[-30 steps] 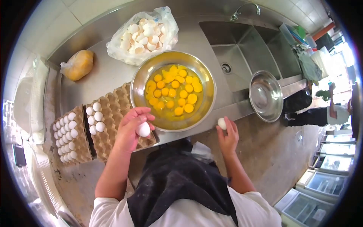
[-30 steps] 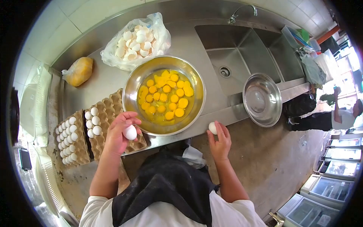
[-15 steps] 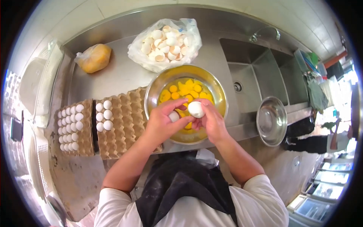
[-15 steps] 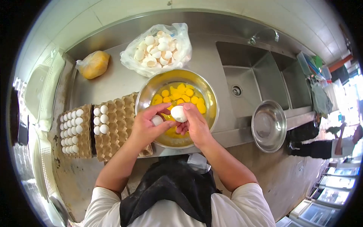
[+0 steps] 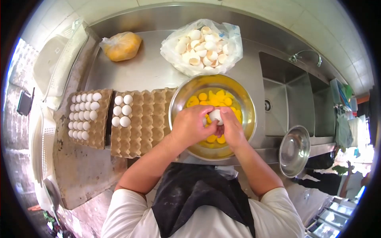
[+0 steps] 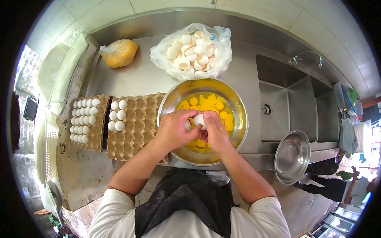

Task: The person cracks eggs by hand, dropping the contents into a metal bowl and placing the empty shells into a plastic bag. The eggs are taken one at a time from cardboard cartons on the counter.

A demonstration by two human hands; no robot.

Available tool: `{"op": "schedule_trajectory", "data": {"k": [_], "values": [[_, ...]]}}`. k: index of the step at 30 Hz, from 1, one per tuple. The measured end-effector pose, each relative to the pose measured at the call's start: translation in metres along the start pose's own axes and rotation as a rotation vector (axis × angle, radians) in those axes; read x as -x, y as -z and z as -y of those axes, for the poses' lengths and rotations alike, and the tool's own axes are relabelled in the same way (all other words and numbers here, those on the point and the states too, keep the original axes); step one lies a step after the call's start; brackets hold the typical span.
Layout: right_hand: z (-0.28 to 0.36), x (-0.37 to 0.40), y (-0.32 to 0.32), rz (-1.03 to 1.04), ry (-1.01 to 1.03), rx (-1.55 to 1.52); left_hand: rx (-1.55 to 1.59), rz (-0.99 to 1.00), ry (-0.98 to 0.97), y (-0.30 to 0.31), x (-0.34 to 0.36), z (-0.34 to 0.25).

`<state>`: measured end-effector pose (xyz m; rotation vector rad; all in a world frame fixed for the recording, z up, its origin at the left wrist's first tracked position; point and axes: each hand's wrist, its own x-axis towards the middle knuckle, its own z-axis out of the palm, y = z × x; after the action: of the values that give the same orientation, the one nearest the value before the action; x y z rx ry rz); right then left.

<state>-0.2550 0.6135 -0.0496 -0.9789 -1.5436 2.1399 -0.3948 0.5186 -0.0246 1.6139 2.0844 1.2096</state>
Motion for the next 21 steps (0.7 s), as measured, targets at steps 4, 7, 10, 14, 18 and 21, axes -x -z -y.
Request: {"op": "schedule_trajectory", "data": {"k": [4, 7, 10, 14, 18, 21], "values": [[0.001, -0.005, 0.003, 0.012, -0.045, -0.018, 0.029, 0.009, 0.068, -0.003, -0.003, 0.002], [0.003, -0.009, 0.005, 0.021, -0.084, -0.025, 0.084, 0.042, 0.142, -0.005, -0.006, 0.005], [0.007, -0.011, 0.005, 0.025, -0.1, -0.014, 0.111, 0.033, 0.168, -0.007, -0.007, 0.007], [0.011, -0.01, 0.005, 0.036, -0.118, 0.015, 0.127, 0.032, 0.186, -0.004, -0.008, 0.007], [0.009, -0.01, 0.006, 0.051, -0.107, -0.026, 0.252, 0.029, 0.226, 0.0, -0.009, 0.007], [0.012, -0.008, 0.006, 0.058, -0.126, -0.032, 0.293, 0.055, 0.208, 0.002, -0.008, 0.013]]}}
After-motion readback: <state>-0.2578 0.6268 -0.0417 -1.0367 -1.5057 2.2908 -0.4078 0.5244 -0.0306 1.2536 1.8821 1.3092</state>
